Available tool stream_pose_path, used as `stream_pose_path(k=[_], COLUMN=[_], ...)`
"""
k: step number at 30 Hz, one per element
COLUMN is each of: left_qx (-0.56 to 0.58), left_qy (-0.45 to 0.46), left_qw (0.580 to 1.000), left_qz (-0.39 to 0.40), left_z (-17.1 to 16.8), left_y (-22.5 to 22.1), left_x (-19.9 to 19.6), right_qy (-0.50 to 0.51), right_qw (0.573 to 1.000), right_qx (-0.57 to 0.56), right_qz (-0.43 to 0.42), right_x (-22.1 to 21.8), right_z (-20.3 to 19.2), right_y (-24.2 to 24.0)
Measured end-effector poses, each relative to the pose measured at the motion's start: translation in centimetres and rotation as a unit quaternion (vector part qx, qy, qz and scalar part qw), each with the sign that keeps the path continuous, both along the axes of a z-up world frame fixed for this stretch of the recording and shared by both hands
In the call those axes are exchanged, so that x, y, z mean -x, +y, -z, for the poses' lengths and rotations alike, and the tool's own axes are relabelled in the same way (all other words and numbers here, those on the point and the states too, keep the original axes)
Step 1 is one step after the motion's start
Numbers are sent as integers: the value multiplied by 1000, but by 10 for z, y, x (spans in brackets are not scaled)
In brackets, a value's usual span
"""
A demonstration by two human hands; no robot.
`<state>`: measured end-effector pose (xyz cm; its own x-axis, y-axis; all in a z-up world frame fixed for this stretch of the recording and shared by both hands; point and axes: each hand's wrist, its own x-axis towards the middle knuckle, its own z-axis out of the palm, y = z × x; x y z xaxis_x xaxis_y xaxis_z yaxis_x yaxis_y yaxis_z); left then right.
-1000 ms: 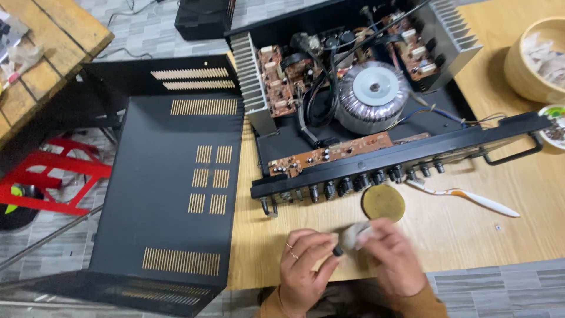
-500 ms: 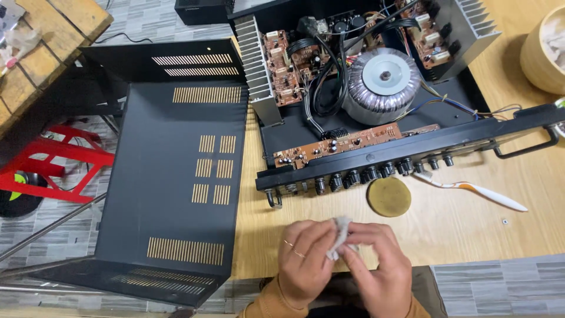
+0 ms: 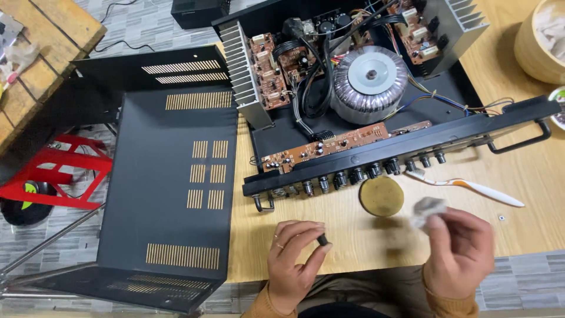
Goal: Cleaning a small component with a cloth and toothbrush and reassembling an amplifier
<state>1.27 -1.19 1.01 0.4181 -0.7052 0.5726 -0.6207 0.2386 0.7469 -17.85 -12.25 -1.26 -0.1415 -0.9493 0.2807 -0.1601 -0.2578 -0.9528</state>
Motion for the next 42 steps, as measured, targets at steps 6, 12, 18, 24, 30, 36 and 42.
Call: stream_pose_path(k=[6,12,18,24,30,36,42], left_qx=[-39,-35,-22,-37,-11,6,25], left_qy=[118,178,336,406,477,526,542], left_qw=[992,981,935,905,864,826,825], left_qz=[33,63,112,122,163,204,155], left_z=[3,-1,7,2,9,10,10], left_y=[-3,-3,1,2,4,9,13], left_x=[7,8,5,-3,-4,2,-1], right_qy=[442,340,593,637,302,207,146], right_qw=[863,906,796,762,941,921,922], right_qx=[206,204,117,112,-121,-33,64], right_qz=[-133,-150,7,-32,-95,-328,-352], right_x=[4,13,96,188,137,-8,-32], right_z=[66,2,74,142,78,-15,-16], right_y=[-41,-36,-111,-140,-6,73,75])
